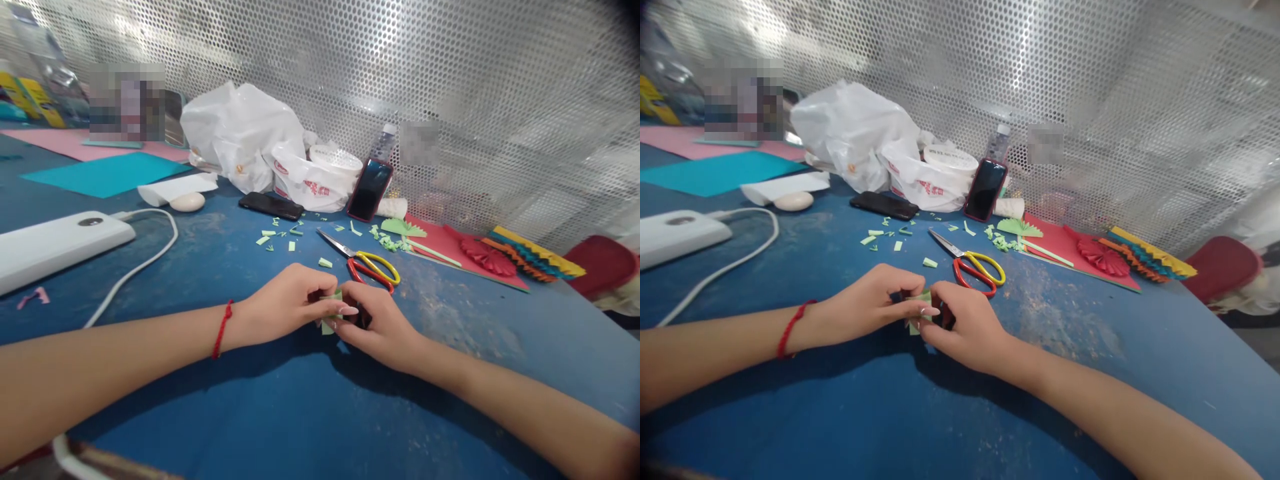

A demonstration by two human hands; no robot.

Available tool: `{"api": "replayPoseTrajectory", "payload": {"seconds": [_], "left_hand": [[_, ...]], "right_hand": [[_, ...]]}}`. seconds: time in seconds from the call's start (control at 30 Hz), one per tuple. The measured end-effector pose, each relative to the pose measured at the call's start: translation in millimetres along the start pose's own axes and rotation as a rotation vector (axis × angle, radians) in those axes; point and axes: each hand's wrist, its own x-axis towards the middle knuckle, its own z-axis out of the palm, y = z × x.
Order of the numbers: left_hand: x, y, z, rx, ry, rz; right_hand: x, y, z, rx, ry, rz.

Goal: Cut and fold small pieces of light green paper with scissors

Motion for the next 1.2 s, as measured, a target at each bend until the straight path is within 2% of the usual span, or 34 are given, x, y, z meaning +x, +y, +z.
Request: {"api": "replayPoseTrajectory", "payload": {"seconds": [0.17, 0.23, 0.3, 0.37, 0.5, 0.67, 0.77, 0.83, 1.0, 1.2], "left_hand": [[1, 1, -6.5, -0.008, 0.011, -0.040], [1, 1, -8.9, 0.009, -0.042, -0.035], [1, 0, -11.2, 0.087, -0.109, 0.006], [0, -1, -13.1, 0.247, -0.109, 0.047], [-2, 0, -13.0, 0.652, -0.007, 0.101], [-14, 10, 2.2, 1.005, -0.036, 0.225], [-23, 14, 13.1, 1.092, -0.001, 0.271], [-27, 14, 16.7, 1.112, -0.023, 0.279], [-28, 11, 16.1, 1.084, -0.056, 0.249], [-30, 7, 19.5, 1.117, -0.014, 0.217]], "right_hand": [[3, 5, -3, 0.176, 0.073, 0.004], [5, 10, -4, 0.222, 0.113, 0.050], [7, 15, -4, 0.259, 0.134, 0.102], [8, 18, -4, 0.257, 0.130, 0.131], [9, 19, -4, -0.020, 0.079, 0.093], [8, 16, -6, -0.416, 0.040, 0.102], [6, 17, -6, -0.490, 0.039, 0.132], [6, 18, -6, -0.540, 0.037, 0.141], [10, 19, -8, -0.758, 0.006, 0.167], [12, 15, -9, -0.833, -0.019, 0.172]]}}
